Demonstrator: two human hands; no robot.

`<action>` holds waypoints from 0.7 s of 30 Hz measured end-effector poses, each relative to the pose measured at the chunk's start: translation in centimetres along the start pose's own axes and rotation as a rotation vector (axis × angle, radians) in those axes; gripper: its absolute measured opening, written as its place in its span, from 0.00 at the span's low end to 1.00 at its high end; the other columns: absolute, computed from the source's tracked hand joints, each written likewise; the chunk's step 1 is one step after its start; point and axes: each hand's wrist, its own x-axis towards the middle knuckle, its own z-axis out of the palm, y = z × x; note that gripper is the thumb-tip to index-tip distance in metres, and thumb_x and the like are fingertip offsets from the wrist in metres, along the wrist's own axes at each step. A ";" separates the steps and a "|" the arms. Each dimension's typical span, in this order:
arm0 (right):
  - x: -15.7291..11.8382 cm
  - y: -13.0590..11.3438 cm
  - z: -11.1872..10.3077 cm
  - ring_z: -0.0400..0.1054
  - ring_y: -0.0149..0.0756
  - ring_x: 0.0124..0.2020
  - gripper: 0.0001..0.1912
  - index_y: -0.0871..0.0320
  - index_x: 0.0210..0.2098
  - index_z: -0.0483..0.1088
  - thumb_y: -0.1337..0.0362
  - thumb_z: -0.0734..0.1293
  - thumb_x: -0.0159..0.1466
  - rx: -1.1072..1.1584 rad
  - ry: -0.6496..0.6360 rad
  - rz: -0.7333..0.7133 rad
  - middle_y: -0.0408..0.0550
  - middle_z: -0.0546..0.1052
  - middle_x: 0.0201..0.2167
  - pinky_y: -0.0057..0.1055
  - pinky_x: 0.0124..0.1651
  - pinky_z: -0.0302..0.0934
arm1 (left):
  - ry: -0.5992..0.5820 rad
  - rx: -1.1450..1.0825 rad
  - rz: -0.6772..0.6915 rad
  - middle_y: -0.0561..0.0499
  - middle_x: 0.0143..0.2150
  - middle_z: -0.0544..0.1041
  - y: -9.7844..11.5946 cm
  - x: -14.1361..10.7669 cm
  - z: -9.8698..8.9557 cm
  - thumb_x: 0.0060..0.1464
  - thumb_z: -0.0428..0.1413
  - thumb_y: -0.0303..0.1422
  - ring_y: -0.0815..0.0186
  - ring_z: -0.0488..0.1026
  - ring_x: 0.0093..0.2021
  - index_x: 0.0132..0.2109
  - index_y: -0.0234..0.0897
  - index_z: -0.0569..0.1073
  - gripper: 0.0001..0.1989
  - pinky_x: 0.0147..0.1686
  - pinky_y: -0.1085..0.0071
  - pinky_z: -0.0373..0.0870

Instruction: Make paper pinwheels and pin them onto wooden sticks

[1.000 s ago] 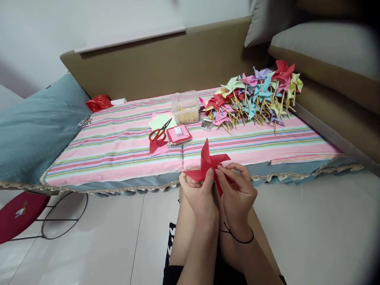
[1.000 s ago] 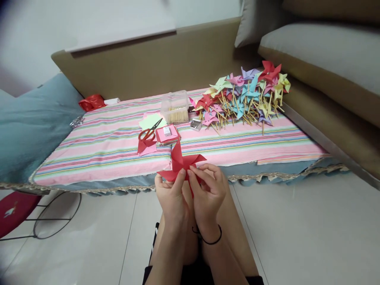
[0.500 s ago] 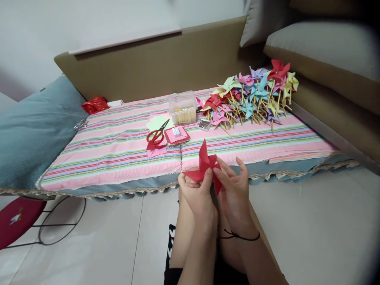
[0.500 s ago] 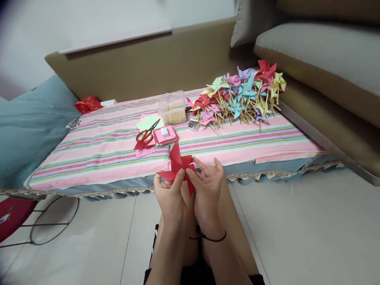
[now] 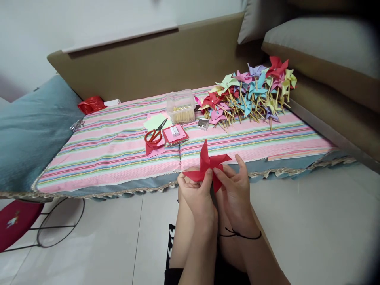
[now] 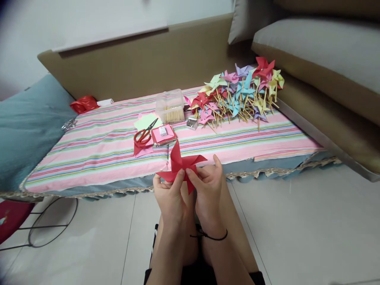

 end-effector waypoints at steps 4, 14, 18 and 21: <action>0.2 -0.1 -0.1 0.74 0.32 0.29 0.49 0.54 0.64 0.46 0.66 0.76 0.51 -0.071 0.037 -0.058 0.36 0.78 0.26 0.33 0.39 0.69 | 0.010 0.007 -0.002 0.54 0.33 0.78 -0.2 0.1 0.0 0.44 0.68 0.28 0.69 0.77 0.34 0.45 0.41 0.62 0.25 0.41 0.68 0.73; 0.3 -0.4 0.0 0.74 0.32 0.28 0.40 0.54 0.57 0.53 0.64 0.75 0.50 -0.139 0.059 -0.103 0.37 0.79 0.26 0.34 0.38 0.70 | 0.002 0.010 -0.014 0.53 0.35 0.79 -0.2 0.0 0.4 0.43 0.68 0.28 0.67 0.78 0.34 0.44 0.41 0.62 0.25 0.41 0.67 0.74; 0.1 -0.6 0.0 0.74 0.32 0.28 0.40 0.53 0.57 0.52 0.64 0.75 0.51 -0.160 0.005 -0.111 0.37 0.79 0.27 0.32 0.36 0.69 | -0.003 -0.008 -0.040 0.55 0.33 0.78 0.0 0.1 0.2 0.43 0.67 0.28 0.67 0.78 0.33 0.43 0.40 0.63 0.24 0.41 0.66 0.74; 0.3 -0.7 -0.2 0.73 0.32 0.28 0.42 0.52 0.58 0.52 0.65 0.76 0.51 -0.188 -0.018 -0.103 0.37 0.79 0.27 0.31 0.37 0.68 | -0.024 -0.008 -0.060 0.54 0.33 0.78 0.3 0.2 0.2 0.43 0.67 0.28 0.69 0.77 0.32 0.41 0.40 0.62 0.23 0.39 0.68 0.73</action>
